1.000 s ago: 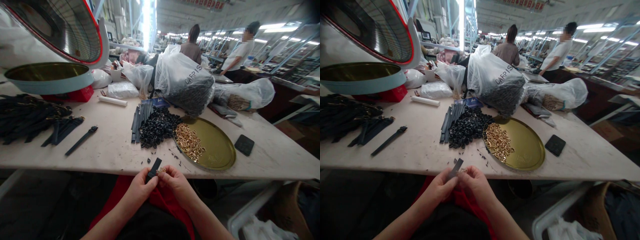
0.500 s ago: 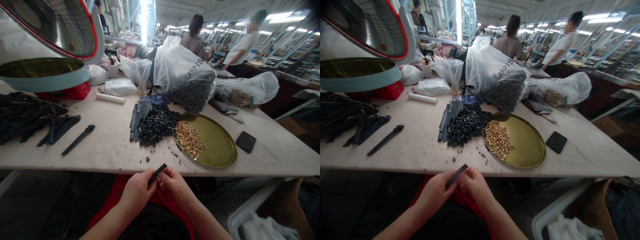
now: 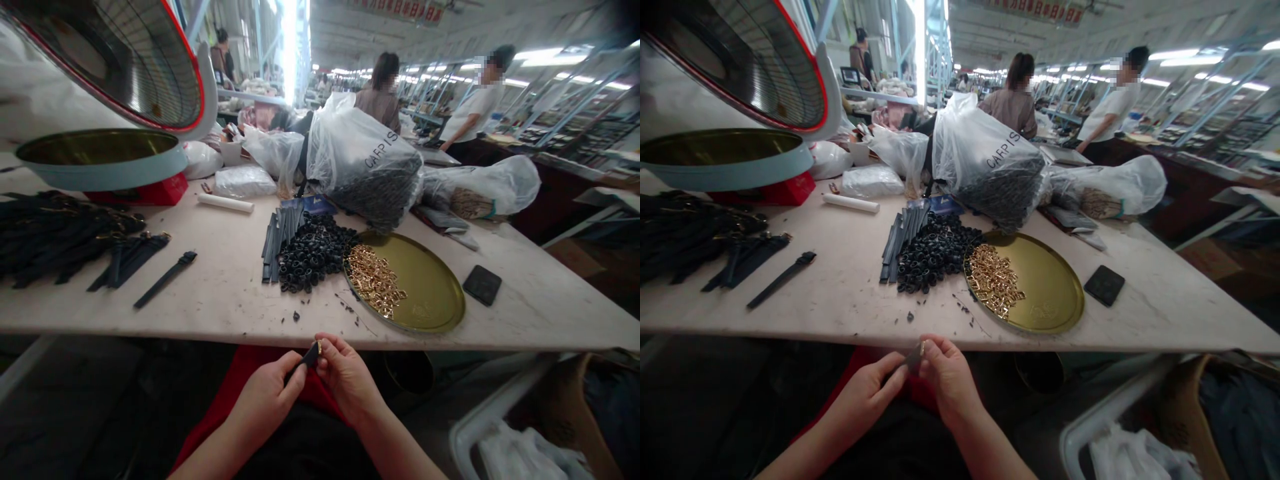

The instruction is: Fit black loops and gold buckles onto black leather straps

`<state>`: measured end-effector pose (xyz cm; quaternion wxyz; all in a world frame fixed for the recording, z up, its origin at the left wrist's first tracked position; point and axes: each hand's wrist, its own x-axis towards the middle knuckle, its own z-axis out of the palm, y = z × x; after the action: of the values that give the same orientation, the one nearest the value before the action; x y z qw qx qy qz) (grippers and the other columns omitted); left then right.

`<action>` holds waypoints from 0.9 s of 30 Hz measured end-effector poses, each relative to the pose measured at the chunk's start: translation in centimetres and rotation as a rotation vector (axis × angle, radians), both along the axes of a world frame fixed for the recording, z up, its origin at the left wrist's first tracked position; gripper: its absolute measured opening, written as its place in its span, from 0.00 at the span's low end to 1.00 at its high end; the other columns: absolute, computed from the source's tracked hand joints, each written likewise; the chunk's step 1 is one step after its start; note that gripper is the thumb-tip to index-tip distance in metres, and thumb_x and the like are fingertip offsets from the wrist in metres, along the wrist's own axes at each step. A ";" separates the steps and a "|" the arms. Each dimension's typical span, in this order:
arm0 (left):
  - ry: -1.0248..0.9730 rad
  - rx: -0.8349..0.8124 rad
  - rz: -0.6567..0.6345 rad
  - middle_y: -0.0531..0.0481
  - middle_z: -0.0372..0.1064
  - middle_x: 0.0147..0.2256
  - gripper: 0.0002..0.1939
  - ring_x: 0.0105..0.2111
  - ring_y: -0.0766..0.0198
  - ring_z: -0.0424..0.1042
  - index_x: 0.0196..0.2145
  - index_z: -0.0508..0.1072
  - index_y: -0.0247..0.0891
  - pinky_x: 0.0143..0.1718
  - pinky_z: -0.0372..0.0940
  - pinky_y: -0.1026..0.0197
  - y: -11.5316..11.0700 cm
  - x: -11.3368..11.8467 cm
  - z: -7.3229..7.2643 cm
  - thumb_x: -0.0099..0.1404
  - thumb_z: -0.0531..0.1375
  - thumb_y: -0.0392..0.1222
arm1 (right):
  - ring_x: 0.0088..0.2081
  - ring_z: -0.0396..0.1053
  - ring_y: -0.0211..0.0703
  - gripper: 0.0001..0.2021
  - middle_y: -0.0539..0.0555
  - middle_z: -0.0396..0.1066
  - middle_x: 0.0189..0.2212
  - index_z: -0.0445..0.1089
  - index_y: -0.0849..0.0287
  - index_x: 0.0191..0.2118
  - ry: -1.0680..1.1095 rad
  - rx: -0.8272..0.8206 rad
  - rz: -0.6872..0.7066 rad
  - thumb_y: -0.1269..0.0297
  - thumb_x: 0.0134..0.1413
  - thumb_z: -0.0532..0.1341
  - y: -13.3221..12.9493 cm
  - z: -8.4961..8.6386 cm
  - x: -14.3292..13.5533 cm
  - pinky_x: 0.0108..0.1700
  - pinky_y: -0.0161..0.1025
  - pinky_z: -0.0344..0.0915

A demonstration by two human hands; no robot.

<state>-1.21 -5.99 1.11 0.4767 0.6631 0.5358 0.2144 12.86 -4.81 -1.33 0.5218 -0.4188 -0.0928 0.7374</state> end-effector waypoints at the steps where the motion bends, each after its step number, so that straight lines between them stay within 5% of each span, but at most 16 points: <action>1: 0.039 0.022 -0.032 0.52 0.70 0.27 0.13 0.28 0.63 0.68 0.32 0.70 0.39 0.31 0.58 0.66 -0.1 0.0 0.3 0.63 0.48 0.45 | 0.18 0.61 0.26 0.14 0.49 0.70 0.22 0.71 0.63 0.29 -0.007 -0.004 0.001 0.66 0.31 0.71 -0.3 -0.2 0.0 0.20 0.24 0.59; 18: 0.312 0.279 -0.250 0.50 0.71 0.26 0.14 0.27 0.62 0.68 0.29 0.71 0.41 0.30 0.54 0.64 -0.5 -1.5 0.4 0.64 0.47 0.42 | 0.16 0.53 0.25 0.11 0.48 0.65 0.20 0.72 0.65 0.28 0.137 -0.149 0.198 0.63 0.38 0.68 -0.7 0.0 0.2 0.17 0.25 0.52; 27: -0.194 -0.074 -0.019 0.49 0.69 0.33 0.12 0.33 0.62 0.67 0.36 0.68 0.37 0.35 0.60 0.64 0.6 0.1 -0.4 0.62 0.49 0.44 | 0.27 0.63 0.35 0.13 0.49 0.69 0.24 0.72 0.61 0.34 -0.441 0.237 0.139 0.57 0.45 0.64 -1.3 -0.9 -0.5 0.33 0.33 0.60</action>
<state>-1.11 -5.35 0.73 0.5523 0.6262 0.4884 0.2534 12.35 -6.16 -2.20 0.4824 -0.4978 -0.3188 0.6464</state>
